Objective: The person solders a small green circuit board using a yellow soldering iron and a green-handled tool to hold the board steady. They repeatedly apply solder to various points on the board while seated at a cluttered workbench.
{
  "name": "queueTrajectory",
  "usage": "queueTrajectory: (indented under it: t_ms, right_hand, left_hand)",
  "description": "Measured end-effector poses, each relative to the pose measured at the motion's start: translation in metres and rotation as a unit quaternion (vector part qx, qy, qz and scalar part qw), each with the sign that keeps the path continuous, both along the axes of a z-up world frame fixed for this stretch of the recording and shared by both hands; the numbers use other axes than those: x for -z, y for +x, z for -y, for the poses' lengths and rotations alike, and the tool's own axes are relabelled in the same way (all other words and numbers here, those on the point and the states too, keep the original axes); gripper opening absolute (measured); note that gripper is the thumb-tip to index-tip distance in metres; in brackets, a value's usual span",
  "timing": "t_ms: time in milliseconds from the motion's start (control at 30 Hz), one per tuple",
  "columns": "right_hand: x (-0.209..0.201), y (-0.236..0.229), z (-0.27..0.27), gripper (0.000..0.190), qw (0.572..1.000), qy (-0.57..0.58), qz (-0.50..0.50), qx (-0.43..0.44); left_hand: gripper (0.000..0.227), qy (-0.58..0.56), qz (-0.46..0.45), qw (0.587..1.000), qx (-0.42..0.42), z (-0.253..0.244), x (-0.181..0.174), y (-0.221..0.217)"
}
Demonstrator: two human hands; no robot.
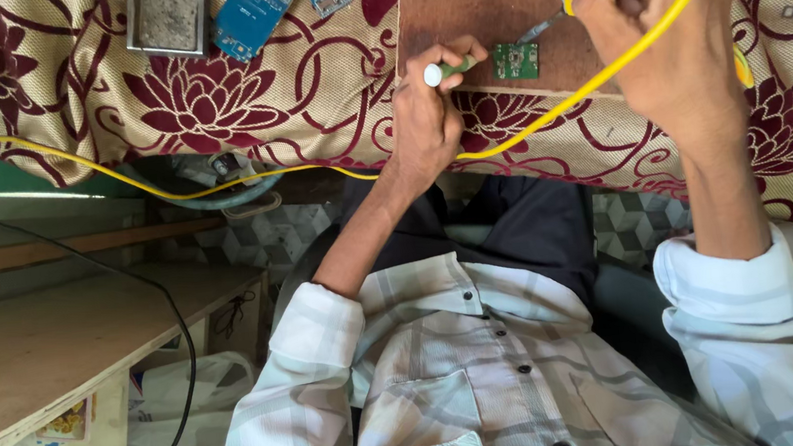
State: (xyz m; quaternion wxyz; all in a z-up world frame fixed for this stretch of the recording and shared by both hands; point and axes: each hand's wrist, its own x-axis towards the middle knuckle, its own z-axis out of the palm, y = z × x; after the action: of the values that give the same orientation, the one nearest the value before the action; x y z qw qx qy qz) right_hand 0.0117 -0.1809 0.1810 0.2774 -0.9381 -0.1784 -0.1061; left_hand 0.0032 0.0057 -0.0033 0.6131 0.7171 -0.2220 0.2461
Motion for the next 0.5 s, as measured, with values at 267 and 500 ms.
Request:
queueTrajectory:
  t_ms: [267, 500]
  right_hand:
    - [0.020, -0.021, -0.008, 0.030, 0.991, 0.022, 0.126, 0.041]
    - [0.054, -0.026, 0.010, 0.029, 0.980, 0.137, 0.116, 0.089]
  left_hand:
    - [0.051, -0.008, -0.014, 1.000, 0.011, 0.001, 0.001, -0.001]
    - [0.051, -0.005, -0.012, 1.000, 0.002, 0.001, -0.001, -0.002]
